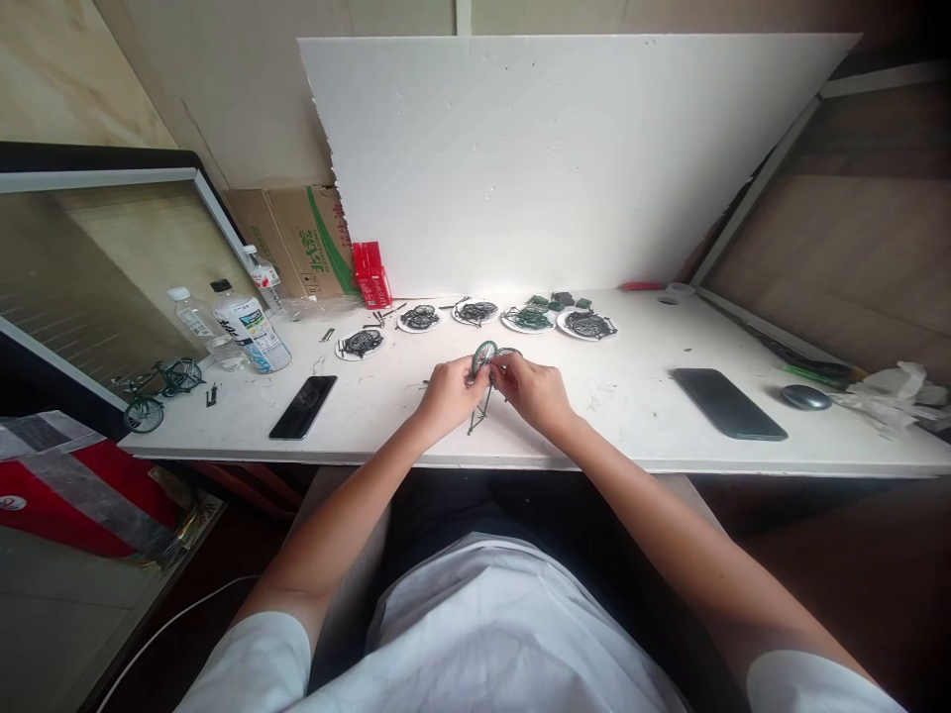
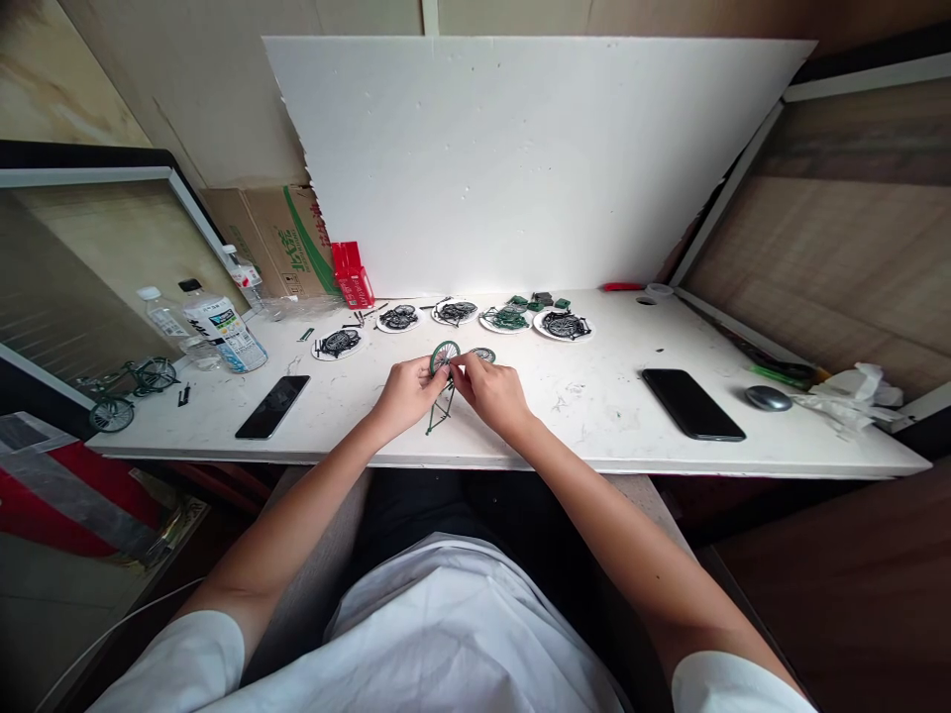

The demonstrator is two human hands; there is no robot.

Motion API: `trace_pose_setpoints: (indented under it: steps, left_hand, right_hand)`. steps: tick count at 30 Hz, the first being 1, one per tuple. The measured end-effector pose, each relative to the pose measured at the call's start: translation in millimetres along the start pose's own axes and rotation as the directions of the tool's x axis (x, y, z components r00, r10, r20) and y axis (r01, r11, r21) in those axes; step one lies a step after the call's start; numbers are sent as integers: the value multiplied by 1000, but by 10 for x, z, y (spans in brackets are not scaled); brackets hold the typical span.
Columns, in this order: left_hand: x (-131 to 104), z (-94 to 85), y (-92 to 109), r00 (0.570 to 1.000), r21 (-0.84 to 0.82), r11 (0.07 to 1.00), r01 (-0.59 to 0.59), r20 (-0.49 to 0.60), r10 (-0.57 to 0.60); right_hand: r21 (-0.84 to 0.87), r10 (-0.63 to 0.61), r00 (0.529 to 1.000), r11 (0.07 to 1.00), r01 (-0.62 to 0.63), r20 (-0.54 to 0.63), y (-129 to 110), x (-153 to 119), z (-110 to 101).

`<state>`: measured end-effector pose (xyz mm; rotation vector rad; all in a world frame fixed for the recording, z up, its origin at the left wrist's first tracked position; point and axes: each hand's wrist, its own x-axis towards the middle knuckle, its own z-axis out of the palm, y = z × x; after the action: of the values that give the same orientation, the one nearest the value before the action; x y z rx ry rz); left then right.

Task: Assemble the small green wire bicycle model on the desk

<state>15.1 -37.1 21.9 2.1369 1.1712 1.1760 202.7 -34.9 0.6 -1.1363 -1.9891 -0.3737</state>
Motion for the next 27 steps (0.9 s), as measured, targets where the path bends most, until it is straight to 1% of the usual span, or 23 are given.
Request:
trace_pose_setpoints:
  steps: [4, 10, 15, 18, 20, 22, 25, 27]
  left_hand:
    - [-5, -16, 10, 1000, 22, 1000, 6, -1, -6]
    - [-22, -40, 86, 1000, 184, 983, 8, 4, -9]
    - [-29, -32, 106, 1000, 247, 969, 4, 3, -4]
    - [-34, -30, 104, 1000, 268, 963, -2, 7, 0]
    - [-35, -30, 105, 1000, 283, 959, -9, 10, 7]
    - [-36, -30, 111, 1000, 312, 950, -15, 10, 12]
    - [-35, -31, 123, 1000, 391, 920, -24, 18, 18]
    - [-34, -27, 122, 999, 451, 892, -34, 27, 25]
  right_hand:
    - [17, 18, 1000, 1000, -18, -7, -9, -7, 10]
    - [64, 49, 997, 997, -46, -55, -19, -28, 52]
    - [169, 139, 990, 976, -136, -6, -53, -36, 45]
    - [270, 195, 980, 943, -195, 25, -75, -36, 30]
    - [367, 247, 968, 897, -247, 50, -98, -34, 19]
    - [484, 307, 947, 816, -315, 98, -132, -26, 10]
    - [653, 391, 897, 627, -425, 208, -197, -2, 1]
    - [724, 429, 859, 493, -483, 281, -235, 26, -4]
